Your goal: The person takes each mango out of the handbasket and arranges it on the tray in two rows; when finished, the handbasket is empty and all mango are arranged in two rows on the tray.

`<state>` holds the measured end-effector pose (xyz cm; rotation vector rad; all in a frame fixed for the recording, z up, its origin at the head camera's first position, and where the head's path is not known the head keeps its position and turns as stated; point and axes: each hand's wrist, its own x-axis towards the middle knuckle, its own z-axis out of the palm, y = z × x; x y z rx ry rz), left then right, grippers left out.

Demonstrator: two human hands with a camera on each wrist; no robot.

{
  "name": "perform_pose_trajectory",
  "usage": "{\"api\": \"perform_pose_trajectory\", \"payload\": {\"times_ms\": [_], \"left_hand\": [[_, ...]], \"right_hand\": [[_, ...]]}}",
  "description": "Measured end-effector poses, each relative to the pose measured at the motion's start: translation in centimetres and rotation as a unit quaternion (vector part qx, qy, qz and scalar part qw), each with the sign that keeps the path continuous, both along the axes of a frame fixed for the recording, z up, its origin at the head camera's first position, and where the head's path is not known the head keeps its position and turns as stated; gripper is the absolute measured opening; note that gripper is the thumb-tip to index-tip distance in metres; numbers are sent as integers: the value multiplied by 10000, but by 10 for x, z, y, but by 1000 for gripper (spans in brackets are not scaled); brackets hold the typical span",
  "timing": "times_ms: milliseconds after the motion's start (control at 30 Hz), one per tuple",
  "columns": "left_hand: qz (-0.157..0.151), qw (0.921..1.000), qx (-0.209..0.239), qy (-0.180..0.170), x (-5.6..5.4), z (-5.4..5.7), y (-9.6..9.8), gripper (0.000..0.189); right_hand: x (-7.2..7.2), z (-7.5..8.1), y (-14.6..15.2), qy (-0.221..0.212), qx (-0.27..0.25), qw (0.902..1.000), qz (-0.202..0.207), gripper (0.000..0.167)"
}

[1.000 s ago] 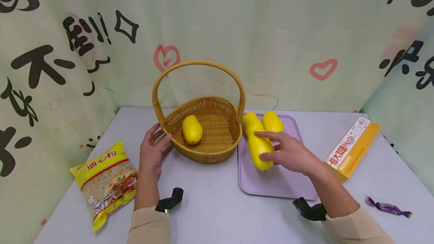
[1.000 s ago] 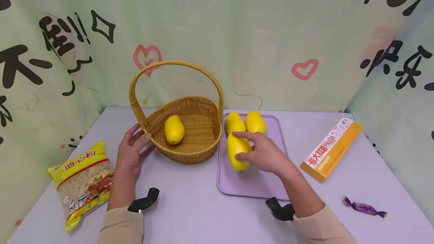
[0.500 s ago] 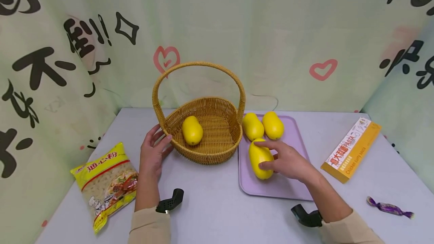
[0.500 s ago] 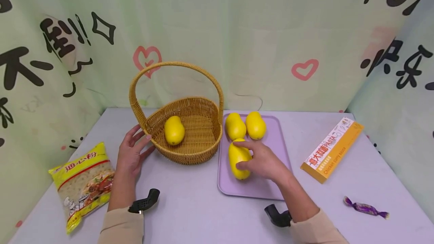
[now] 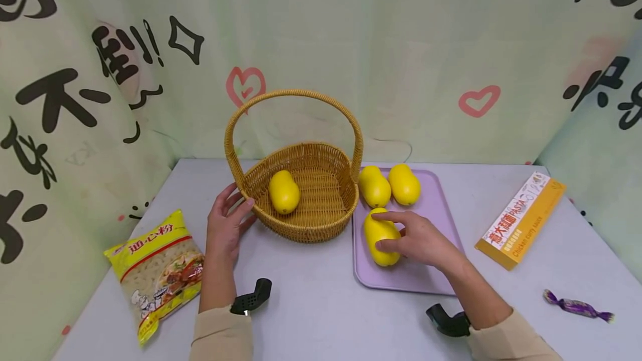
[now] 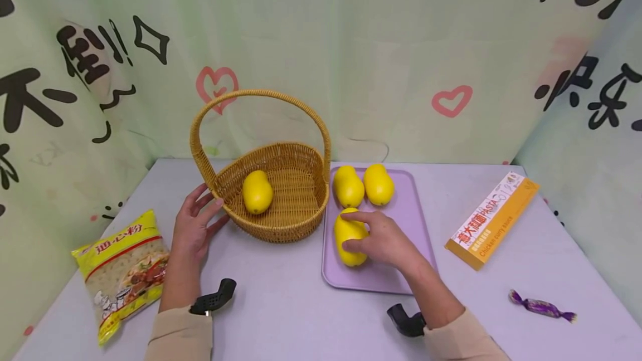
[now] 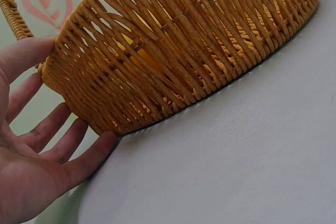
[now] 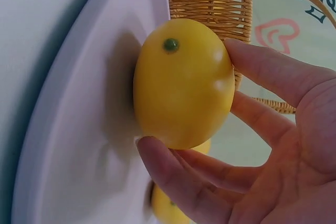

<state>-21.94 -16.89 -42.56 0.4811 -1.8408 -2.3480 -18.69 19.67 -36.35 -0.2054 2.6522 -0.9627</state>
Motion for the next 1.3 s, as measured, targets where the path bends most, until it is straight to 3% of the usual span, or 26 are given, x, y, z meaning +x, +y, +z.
{"api": "perform_pose_trajectory", "payload": {"times_ms": [467,700,1000,1300], "left_hand": [[-27,10000,-11,-44,0,0,0,64],[-7,9999,-31,-98,0,0,-3,66],[-23,10000,-41,-78,0,0,-1,64],[-37,10000,-20,-30,0,0,-1,64]], "right_hand": [[3,5,-1,192,-41,9997,147,61],[6,14,-10,489,212,9985,83,59],[5,27,-16,1017,85,9947,-135,52],[-7,40,-24,1302,-176,9910,-245,53]]}}
